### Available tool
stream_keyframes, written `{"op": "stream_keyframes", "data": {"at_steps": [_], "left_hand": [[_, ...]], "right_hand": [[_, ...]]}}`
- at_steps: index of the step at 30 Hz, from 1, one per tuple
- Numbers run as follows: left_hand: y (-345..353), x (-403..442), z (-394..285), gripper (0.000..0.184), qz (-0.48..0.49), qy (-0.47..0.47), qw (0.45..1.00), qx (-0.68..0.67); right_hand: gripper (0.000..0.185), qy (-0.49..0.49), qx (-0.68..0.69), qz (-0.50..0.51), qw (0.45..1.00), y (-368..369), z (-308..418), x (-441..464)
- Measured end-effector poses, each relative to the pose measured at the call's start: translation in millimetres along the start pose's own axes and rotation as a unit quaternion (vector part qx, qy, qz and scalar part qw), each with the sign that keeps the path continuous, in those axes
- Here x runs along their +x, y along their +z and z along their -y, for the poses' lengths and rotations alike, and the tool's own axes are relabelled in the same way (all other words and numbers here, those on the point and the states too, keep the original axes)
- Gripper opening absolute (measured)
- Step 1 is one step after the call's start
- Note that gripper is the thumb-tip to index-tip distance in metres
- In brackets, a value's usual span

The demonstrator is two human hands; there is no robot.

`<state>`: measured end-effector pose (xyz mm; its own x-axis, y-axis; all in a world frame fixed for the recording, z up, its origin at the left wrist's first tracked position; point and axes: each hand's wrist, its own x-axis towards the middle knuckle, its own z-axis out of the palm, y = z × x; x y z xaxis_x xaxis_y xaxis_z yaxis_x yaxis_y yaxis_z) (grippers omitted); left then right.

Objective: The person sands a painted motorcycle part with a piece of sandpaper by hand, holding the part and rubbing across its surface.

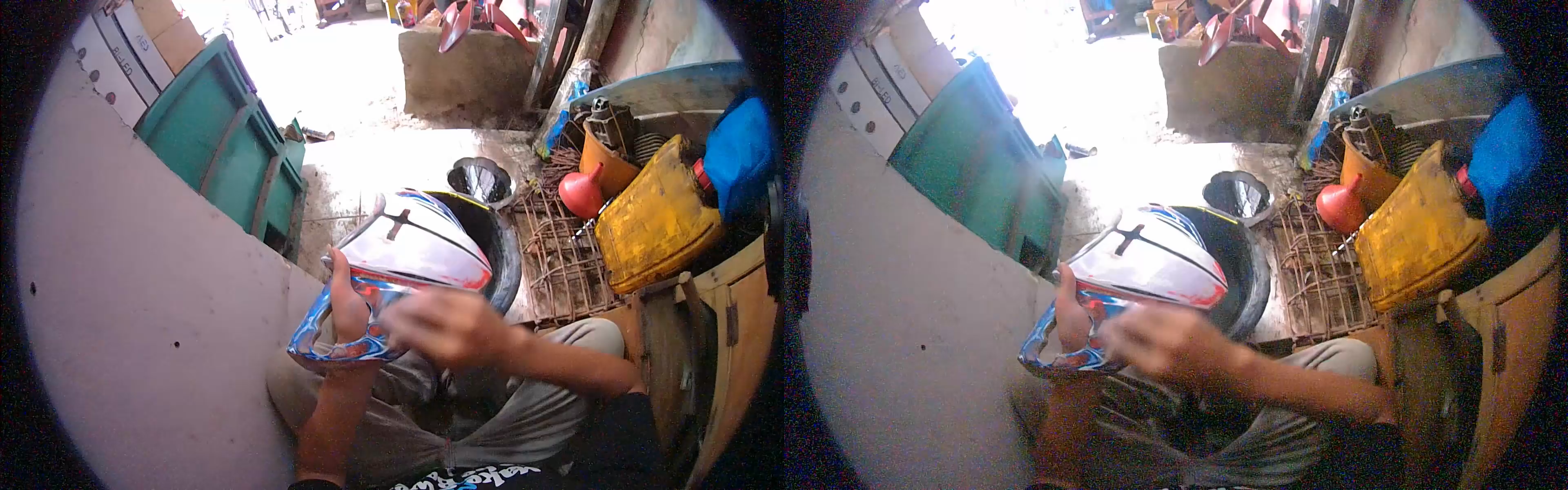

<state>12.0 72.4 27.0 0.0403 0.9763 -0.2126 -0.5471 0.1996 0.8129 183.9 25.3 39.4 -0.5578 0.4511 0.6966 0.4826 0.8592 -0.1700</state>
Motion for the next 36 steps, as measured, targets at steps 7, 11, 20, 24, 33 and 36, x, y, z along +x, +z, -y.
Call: {"op": "stream_keyframes", "data": {"at_steps": [7,11,20,24,33,36], "left_hand": [[-46,28,20,0.064,0.211,-0.074,0.951,-0.214],[9,5,1,0.062,-0.059,-0.035,0.995,-0.075],[-4,9,12,0.061,-0.04,-0.004,0.996,-0.077],[-5,8,12,0.063,-0.02,-0.009,0.998,-0.053],[11,-2,4,0.065,-0.012,-0.005,0.997,-0.071],[-2,6,8,0.064,-0.032,-0.015,0.998,-0.057]], "right_hand": [[0.028,0.063,-0.072,0.056,0.994,-17,-43,-4],[0.025,-0.016,-0.029,0.048,0.998,-16,-1,7],[0.025,-0.023,-0.03,0.035,0.999,-13,3,3],[0.019,0.105,-0.078,0.066,0.989,-16,-54,-1],[0.019,0.113,-0.057,0.018,0.992,-14,-64,-6],[0.02,0.032,-0.04,0.033,0.998,-3,-25,-3]]}}
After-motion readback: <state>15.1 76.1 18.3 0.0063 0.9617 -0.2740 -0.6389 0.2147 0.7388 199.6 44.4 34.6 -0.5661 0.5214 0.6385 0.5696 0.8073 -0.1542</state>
